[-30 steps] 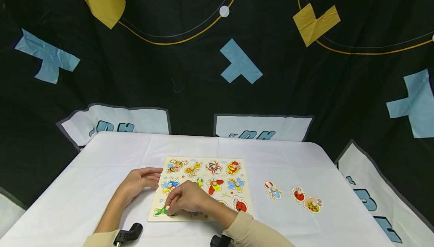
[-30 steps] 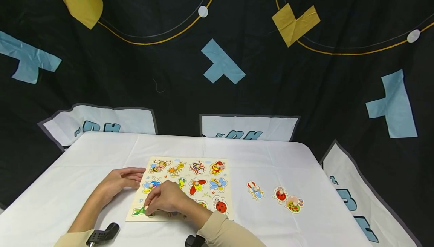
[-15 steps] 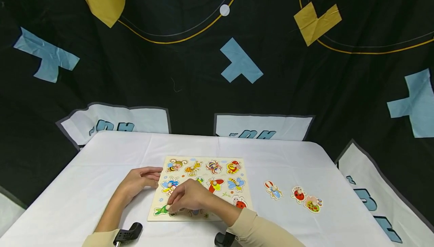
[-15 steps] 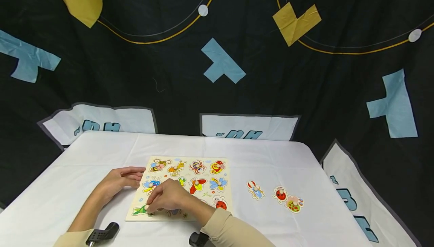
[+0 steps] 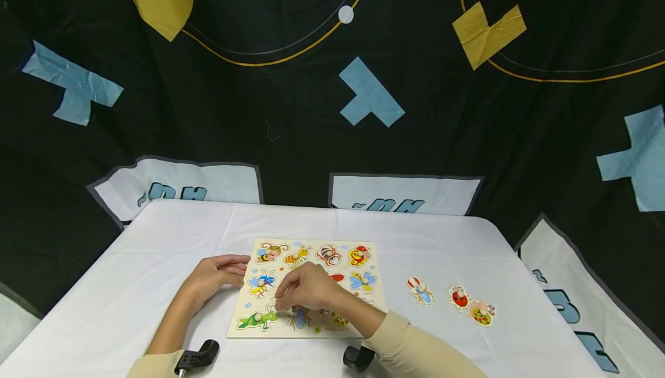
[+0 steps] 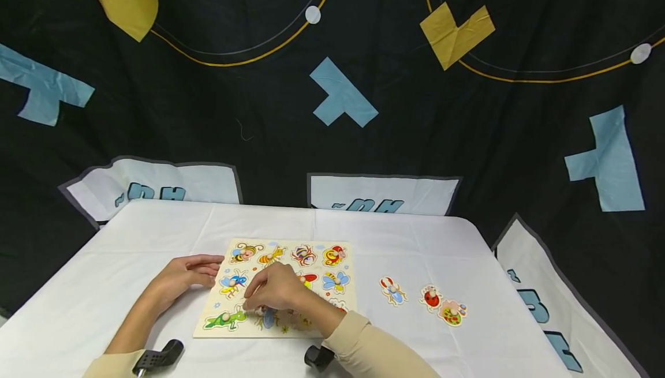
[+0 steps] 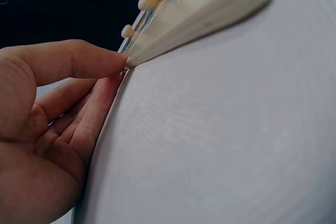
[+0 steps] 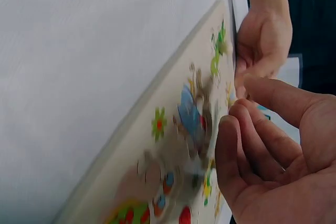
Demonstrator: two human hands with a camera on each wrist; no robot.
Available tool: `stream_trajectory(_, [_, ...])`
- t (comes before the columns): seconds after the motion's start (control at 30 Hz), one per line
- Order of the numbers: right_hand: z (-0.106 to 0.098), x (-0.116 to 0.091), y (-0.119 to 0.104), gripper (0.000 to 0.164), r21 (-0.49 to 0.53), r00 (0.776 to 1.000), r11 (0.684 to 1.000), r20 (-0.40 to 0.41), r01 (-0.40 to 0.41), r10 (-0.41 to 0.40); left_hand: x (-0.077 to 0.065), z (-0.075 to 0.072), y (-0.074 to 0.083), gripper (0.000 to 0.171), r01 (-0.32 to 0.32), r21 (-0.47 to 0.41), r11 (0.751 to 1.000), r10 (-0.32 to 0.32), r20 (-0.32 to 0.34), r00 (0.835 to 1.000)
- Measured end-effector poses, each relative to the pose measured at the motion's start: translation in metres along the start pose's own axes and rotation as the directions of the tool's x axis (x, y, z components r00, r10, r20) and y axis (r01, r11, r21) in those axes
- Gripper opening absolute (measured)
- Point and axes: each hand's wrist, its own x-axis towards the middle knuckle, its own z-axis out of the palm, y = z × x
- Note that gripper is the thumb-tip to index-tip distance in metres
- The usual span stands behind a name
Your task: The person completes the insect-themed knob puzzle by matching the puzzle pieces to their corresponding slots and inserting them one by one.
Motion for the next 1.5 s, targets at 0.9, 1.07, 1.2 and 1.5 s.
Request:
stream_trajectory(0.9, [-0.070, -0.024, 0.031, 0.011, -0.048, 0.986, 0.994, -0.138, -0.098, 0.091, -0.002, -0.004, -0.002, 0.062, -0.011, -0.026, 1.000, 0.011, 0.024, 1.000])
stream_trajectory(1.07, [-0.080, -0.031, 0.040, 0.012, -0.038, 0.984, 0.995, -0.151, -0.097, 0.091, -0.003, -0.002, -0.001, 0.063, -0.012, -0.039, 0.999, 0.013, 0.026, 1.000])
stream_trajectory(1.2, [-0.088, -0.036, 0.049, 0.013, -0.040, 0.980, 0.993, -0.170, -0.111, 0.103, -0.002, -0.002, -0.001, 0.062, -0.022, -0.040, 0.999, 0.023, 0.029, 0.999])
stream_trajectory(1.5, [-0.103, -0.046, 0.064, 0.015, -0.035, 0.963, 0.986, -0.221, -0.165, 0.153, 0.000, -0.002, -0.002, 0.062, -0.005, -0.013, 1.000, 0.006, 0.027, 1.000])
